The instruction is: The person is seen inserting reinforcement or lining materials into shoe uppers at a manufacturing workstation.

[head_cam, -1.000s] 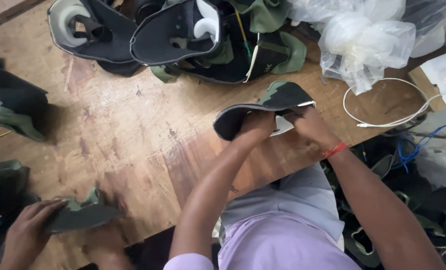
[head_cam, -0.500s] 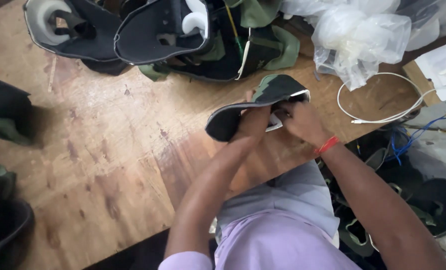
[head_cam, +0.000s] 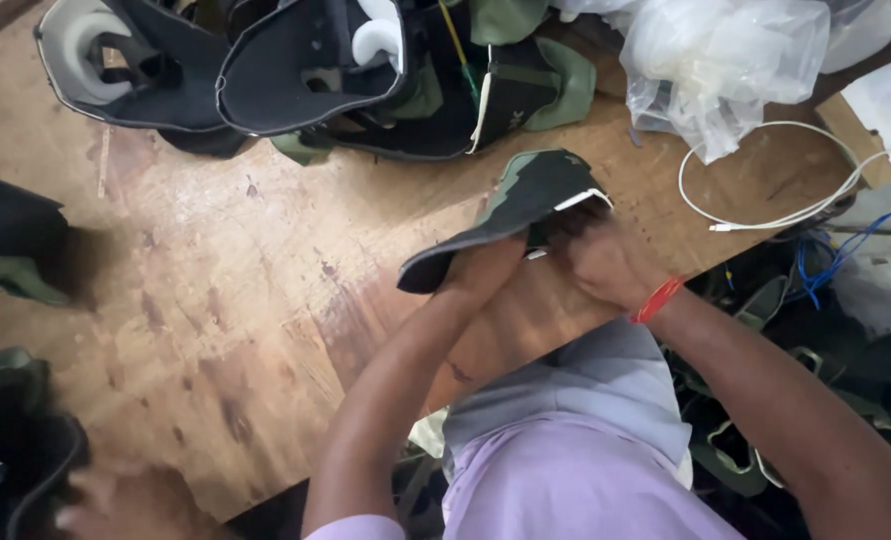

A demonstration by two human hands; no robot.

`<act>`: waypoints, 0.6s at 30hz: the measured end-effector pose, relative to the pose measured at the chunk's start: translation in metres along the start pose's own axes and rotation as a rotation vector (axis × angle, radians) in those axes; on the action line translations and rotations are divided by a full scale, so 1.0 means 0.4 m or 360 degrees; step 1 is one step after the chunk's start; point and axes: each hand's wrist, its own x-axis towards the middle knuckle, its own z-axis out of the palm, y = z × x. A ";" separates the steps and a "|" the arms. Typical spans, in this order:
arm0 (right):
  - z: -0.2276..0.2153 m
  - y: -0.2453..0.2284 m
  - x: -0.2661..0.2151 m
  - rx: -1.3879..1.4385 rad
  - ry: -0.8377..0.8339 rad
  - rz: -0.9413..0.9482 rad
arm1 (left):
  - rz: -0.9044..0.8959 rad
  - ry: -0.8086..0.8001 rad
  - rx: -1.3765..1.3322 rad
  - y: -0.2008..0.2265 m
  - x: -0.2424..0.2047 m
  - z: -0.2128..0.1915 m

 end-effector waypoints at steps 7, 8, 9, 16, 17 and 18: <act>-0.007 -0.042 -0.022 -0.0012 -0.0055 0.0087 | -0.0022 0.0094 0.0131 0.007 -0.038 -0.076; -0.002 -0.041 -0.028 0.0011 -0.0067 0.0106 | -0.0105 0.0043 0.0032 0.013 -0.033 -0.075; 0.005 -0.046 -0.033 0.0044 -0.0081 0.0122 | -0.0187 -0.0019 -0.0065 0.017 -0.034 -0.076; 0.049 -0.075 -0.022 0.0120 -0.0022 0.0003 | -0.0189 -0.0325 -0.0824 -0.008 -0.050 0.040; 0.045 -0.081 -0.012 0.0144 -0.0070 0.0030 | -0.0199 -0.0350 -0.0964 -0.018 -0.041 0.026; 0.040 -0.087 -0.003 0.0167 -0.0116 0.0057 | -0.0209 -0.0375 -0.1104 -0.028 -0.032 0.011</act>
